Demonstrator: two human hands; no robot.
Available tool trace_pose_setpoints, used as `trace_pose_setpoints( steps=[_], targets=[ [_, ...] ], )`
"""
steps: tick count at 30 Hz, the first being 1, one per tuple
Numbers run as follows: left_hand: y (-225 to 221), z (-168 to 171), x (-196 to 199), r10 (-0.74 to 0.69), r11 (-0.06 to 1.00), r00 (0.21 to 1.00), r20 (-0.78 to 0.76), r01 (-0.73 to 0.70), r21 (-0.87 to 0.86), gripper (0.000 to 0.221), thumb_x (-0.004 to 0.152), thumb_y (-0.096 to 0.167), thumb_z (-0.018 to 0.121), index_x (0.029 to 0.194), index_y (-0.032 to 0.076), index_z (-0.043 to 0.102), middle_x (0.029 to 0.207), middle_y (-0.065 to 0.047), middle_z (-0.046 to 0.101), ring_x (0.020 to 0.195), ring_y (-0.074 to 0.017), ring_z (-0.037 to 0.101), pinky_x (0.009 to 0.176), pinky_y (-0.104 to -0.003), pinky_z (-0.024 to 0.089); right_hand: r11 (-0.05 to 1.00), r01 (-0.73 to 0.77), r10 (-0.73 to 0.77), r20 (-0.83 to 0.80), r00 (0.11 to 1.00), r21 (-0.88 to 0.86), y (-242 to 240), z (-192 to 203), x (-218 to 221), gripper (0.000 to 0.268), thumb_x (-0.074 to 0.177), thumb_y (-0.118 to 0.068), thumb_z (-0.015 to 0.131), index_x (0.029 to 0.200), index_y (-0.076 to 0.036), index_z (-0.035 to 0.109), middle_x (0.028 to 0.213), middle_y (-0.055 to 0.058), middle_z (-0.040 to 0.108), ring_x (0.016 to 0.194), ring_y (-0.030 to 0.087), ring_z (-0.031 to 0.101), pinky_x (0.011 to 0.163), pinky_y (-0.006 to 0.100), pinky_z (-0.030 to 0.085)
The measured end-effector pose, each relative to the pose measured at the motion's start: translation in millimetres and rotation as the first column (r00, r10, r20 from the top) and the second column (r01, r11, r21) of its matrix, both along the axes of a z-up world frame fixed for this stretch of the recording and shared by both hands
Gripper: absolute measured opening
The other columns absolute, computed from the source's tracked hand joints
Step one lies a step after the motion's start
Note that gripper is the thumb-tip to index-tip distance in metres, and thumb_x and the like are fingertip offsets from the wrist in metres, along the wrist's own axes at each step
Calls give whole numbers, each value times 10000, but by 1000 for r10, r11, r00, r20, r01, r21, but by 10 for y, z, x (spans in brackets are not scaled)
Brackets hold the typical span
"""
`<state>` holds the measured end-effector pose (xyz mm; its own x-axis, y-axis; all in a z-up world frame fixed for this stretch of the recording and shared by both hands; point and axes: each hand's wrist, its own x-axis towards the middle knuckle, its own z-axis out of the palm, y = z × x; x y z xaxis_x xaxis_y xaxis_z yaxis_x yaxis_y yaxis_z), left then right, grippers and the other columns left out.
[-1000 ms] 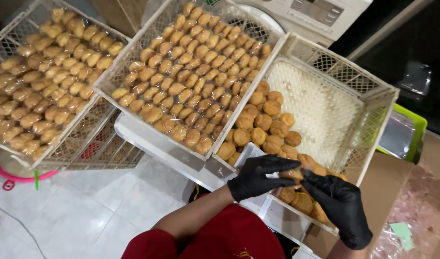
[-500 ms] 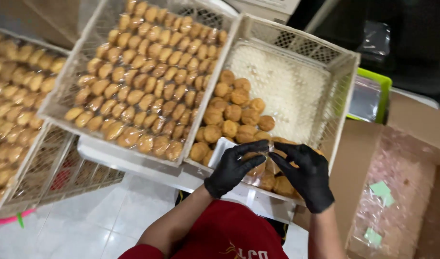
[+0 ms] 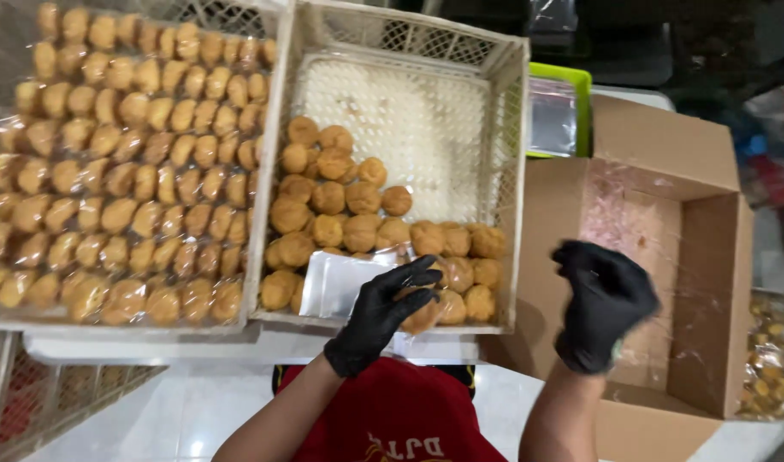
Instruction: Packing individual pastries into small plastic bags from a storage crate
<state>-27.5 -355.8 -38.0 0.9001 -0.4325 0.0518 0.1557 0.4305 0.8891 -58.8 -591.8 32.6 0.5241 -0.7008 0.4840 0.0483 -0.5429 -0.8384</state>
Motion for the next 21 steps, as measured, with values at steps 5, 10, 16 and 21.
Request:
trace_pose_setpoints(
  steps=[5,10,16,21],
  targets=[
    [-241,-13,-124,-71,991,994,-89,80,103,494,880,4,783,1359,40,668,1171,-164,768,1145,-232,695,1033,-431,539,884,-462,409,-361,838,-71,323,401,-79,203,724,-127,893,874,-117,758,713,47,696,735,220,697,717,328,596],
    [-319,333,-109,-131,925,991,-13,127,357,469,873,177,831,1318,115,698,1190,-132,762,1166,-296,702,1027,-452,540,725,-543,300,-515,803,-424,229,-149,-130,305,663,-278,961,924,-193,826,684,3,718,643,253,698,597,350,609],
    [-256,180,-118,-78,972,997,-9,78,224,423,896,66,785,1311,98,709,1198,-151,765,1169,-261,695,1010,-434,552,731,-358,142,-383,913,-581,98,-475,-166,210,692,-255,970,742,-178,782,677,-20,731,664,206,698,758,289,585],
    [-192,-45,-44,-44,999,992,-121,40,-33,467,951,-5,679,1412,14,609,1232,-201,742,1197,-257,667,1061,-451,516,991,-105,131,-401,907,88,-550,-143,-220,204,766,-46,828,958,-68,760,970,79,745,892,194,704,915,266,498]
  ],
)
